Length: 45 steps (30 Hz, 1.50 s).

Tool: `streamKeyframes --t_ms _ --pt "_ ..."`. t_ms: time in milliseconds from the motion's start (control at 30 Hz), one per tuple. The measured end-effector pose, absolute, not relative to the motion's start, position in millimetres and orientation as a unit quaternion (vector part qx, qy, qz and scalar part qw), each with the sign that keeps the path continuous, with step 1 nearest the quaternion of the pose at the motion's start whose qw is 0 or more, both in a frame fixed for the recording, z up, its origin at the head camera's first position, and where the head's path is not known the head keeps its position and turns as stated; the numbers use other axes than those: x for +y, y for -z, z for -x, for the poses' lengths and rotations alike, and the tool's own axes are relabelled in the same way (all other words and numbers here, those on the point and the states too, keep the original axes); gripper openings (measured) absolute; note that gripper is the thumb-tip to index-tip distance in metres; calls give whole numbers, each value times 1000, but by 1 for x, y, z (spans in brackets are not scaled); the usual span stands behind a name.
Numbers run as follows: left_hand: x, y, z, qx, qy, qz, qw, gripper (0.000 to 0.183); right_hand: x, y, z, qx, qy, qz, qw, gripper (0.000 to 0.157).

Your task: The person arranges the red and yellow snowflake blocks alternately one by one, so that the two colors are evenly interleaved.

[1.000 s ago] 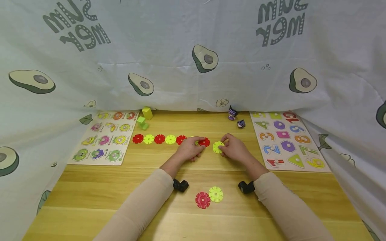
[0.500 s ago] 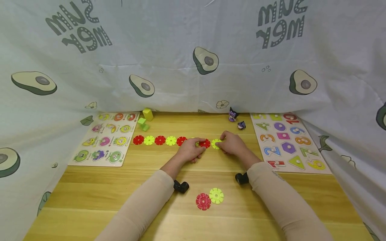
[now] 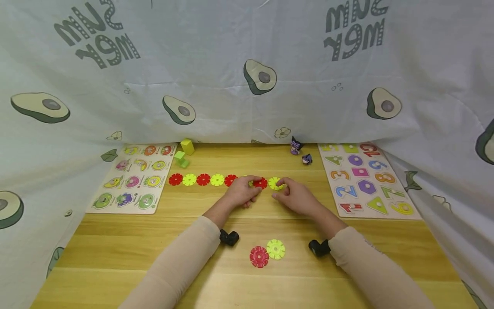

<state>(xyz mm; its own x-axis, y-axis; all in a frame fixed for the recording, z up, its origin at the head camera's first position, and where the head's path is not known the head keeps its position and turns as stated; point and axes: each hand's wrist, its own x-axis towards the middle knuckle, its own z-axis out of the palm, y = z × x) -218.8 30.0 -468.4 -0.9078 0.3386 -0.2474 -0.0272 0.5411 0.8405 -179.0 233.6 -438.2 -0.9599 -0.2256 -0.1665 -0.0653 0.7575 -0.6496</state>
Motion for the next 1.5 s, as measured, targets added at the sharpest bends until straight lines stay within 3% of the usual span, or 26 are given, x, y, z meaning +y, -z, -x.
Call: streamKeyframes --t_ms 400,667,967,1267,1500 --pt "49 461 225 811 -488 -200 252 42 221 438 108 894 387 163 157 43" --pt "62 463 226 829 -457 -196 255 44 210 437 82 902 310 259 150 49" --pt "65 464 227 847 -438 -183 240 39 199 443 74 907 256 295 156 51" --pt "67 464 227 846 -444 -174 238 37 196 443 76 902 253 309 161 35" --pt "67 464 225 841 -455 -166 240 36 194 440 77 887 291 299 198 27"
